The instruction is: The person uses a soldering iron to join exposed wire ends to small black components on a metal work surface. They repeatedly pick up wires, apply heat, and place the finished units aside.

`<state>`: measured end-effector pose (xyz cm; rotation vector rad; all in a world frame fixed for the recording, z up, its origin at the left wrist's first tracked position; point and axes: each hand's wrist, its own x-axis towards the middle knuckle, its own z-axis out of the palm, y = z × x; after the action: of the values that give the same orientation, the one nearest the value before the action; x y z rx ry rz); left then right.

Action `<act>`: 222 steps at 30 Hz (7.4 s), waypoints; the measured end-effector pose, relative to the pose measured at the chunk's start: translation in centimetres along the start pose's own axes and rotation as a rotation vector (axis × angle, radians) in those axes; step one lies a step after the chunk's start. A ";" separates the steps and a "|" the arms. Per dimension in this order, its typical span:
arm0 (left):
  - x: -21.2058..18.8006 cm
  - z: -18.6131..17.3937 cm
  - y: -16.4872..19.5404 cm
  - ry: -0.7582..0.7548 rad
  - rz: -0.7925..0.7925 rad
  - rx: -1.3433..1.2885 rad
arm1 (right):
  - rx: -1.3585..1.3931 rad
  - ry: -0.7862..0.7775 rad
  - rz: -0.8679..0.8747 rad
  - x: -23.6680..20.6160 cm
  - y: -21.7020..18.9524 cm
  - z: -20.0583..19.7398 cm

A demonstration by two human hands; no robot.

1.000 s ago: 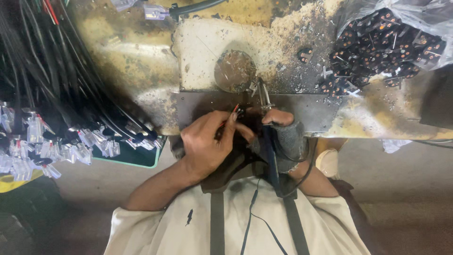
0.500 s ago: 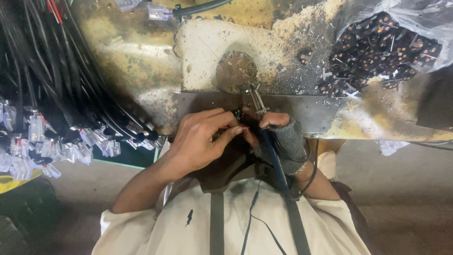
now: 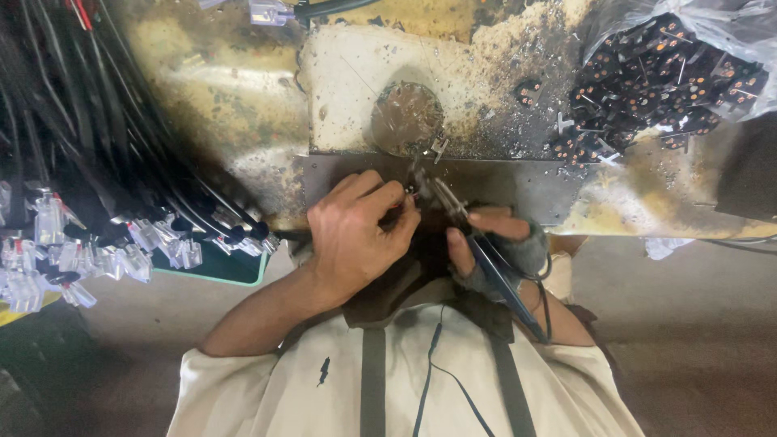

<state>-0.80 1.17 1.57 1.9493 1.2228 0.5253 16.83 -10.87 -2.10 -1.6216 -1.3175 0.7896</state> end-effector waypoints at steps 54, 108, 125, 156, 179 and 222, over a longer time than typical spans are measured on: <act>0.4 -0.1 -0.3 -0.075 0.002 0.020 | 0.121 0.073 0.030 -3.2 3.2 -1.5; 0.3 0.4 -0.6 -0.036 0.021 0.021 | 0.059 -0.189 0.695 4.9 -2.1 -6.0; -0.9 -0.8 -0.6 0.004 -0.005 0.058 | 0.013 -0.164 0.260 2.1 5.2 -0.3; -0.2 1.3 0.3 -0.043 -0.062 0.057 | 0.017 0.024 0.145 3.7 -0.9 0.8; 6.1 -8.8 0.7 0.432 0.085 1.126 | -0.082 0.114 0.154 2.9 1.0 2.1; -1.0 -0.2 -0.6 -0.016 0.007 -0.304 | 0.310 -0.055 0.454 3.5 -0.1 0.4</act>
<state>-1.69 0.51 1.28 1.6980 1.0579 0.6571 17.25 -7.34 -2.02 -1.6687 -0.8136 1.2506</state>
